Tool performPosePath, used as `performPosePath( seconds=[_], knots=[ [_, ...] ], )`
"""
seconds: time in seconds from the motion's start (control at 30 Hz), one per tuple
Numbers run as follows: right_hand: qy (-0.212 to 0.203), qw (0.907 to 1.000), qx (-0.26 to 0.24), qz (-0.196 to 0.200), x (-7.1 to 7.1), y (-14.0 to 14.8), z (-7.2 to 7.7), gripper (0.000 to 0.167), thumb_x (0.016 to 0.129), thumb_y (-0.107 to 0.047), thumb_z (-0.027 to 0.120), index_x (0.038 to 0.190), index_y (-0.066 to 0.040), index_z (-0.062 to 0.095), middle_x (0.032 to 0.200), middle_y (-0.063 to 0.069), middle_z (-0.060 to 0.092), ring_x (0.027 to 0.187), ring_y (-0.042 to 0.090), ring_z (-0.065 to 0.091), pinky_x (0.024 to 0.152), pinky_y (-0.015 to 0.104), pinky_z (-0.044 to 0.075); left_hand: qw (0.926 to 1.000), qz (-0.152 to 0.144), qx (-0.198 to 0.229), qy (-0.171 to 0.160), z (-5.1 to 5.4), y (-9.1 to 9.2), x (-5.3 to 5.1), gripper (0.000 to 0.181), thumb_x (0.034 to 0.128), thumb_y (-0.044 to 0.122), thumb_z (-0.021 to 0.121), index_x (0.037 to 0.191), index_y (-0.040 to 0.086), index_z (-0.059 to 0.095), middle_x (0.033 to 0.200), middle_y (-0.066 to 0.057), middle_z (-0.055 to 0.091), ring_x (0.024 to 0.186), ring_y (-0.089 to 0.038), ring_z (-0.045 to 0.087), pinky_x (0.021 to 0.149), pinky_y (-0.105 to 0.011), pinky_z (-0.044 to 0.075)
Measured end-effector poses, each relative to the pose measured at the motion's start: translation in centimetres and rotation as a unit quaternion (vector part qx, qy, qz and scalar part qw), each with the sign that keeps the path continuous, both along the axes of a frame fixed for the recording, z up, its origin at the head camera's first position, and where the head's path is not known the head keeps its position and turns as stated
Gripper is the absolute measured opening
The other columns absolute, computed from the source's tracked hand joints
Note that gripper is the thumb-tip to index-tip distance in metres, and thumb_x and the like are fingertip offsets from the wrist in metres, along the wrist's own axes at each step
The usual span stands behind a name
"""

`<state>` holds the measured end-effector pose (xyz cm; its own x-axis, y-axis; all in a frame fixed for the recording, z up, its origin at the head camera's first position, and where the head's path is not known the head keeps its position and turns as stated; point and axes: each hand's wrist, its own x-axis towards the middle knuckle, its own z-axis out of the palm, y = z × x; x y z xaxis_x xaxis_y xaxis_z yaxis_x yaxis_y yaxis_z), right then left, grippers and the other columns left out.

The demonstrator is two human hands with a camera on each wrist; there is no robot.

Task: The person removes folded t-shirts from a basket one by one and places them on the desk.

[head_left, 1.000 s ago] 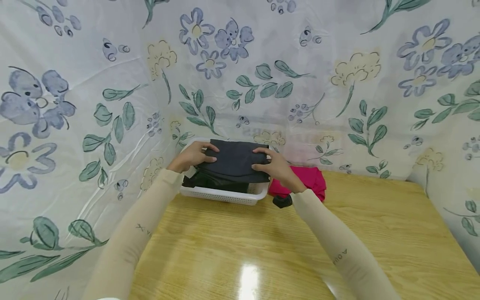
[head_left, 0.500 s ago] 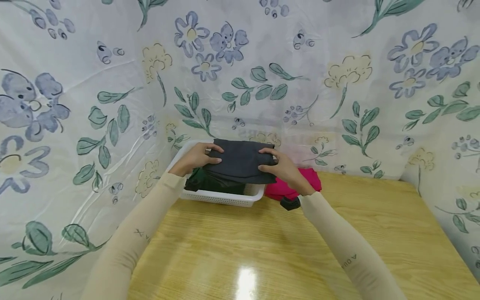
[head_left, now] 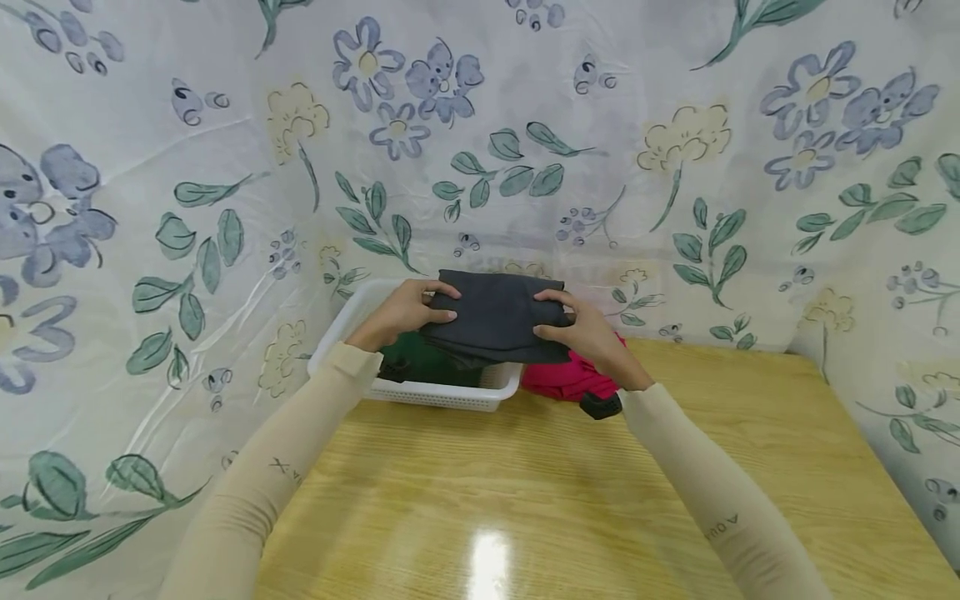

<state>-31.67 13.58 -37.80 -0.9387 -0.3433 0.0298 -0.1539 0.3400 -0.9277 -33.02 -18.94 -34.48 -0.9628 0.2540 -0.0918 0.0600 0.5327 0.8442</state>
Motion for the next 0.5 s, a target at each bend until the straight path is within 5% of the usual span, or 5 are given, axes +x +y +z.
performPosePath(
  seconds=[0.5],
  knots=[
    [0.014, 0.9998, -0.016, 0.002, 0.7, 4.1, -0.1, 0.054, 0.095, -0.016, 0.076, 0.145, -0.025, 0.057, 0.158, 0.014, 0.039, 0.128, 0.035, 0.058, 0.094, 0.047, 0.055, 0.9987, -0.032, 0.039, 0.005, -0.6, 3.6, -0.4, 0.039, 0.0969, 0.012, 0.074, 0.135, 0.014, 0.066, 0.138, -0.018, 0.059, 0.104, -0.030, 0.069, 0.079, -0.040, 0.058]
  ],
)
